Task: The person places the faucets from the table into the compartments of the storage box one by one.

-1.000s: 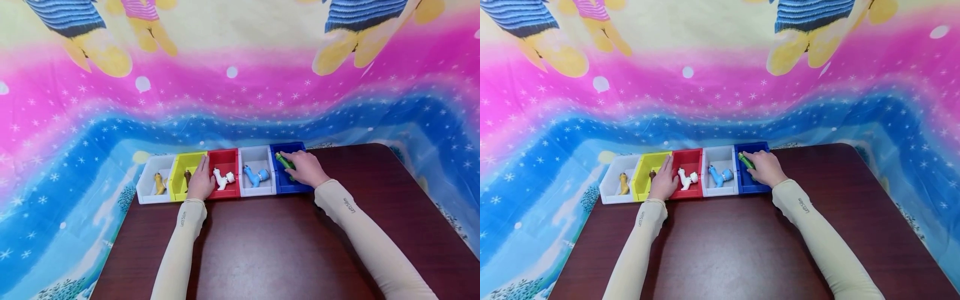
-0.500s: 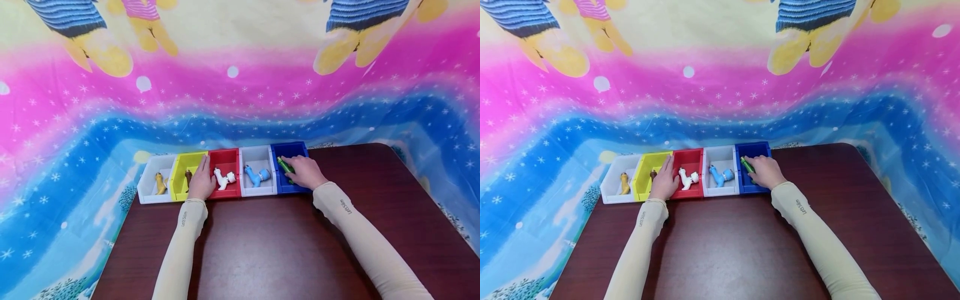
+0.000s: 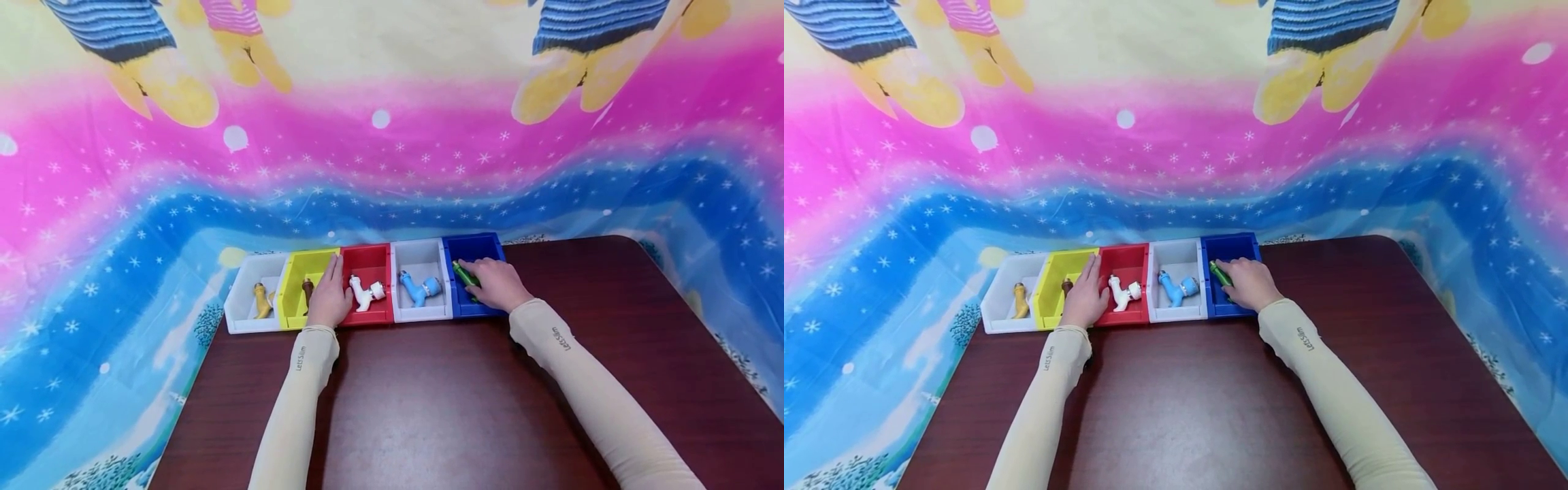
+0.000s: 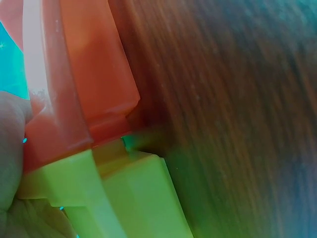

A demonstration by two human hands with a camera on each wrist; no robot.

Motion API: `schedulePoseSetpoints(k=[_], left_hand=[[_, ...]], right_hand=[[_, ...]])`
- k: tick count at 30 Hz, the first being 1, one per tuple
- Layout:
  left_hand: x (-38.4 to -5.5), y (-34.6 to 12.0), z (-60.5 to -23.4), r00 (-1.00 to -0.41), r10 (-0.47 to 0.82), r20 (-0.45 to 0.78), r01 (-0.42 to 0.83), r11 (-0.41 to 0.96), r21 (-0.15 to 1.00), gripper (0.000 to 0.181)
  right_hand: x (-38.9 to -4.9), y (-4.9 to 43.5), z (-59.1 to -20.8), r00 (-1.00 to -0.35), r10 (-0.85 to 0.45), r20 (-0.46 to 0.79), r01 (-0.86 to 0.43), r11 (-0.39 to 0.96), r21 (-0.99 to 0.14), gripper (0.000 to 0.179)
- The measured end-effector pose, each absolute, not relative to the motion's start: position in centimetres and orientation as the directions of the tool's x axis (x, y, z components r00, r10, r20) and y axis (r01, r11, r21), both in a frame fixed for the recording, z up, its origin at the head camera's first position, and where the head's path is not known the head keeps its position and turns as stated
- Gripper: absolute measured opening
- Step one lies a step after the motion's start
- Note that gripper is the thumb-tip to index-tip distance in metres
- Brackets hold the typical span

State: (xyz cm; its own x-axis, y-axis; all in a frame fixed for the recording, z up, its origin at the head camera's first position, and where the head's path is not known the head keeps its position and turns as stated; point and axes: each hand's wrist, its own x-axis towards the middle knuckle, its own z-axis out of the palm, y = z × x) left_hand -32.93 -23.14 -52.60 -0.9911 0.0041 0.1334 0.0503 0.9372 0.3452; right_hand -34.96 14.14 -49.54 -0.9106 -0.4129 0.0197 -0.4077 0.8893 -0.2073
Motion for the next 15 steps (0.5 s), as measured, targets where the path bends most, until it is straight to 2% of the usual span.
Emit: schedulePoseSetpoints(k=[9,15], left_hand=[[-32.98,-23.02,-52.57,-0.993,-0.003,0.117,0.039,0.935,0.352,0.087],[-32.95,-23.0,-52.36,-0.995,-0.014,0.101,0.023,0.934,0.358,0.088]], right_hand=[[-35.12,14.06,-50.03,-0.91,-0.414,0.009,-0.408,0.893,-0.191,0.066],[-35.27,14.0,-50.24,-0.9,-0.435,0.018,-0.433,0.891,-0.139,0.066]])
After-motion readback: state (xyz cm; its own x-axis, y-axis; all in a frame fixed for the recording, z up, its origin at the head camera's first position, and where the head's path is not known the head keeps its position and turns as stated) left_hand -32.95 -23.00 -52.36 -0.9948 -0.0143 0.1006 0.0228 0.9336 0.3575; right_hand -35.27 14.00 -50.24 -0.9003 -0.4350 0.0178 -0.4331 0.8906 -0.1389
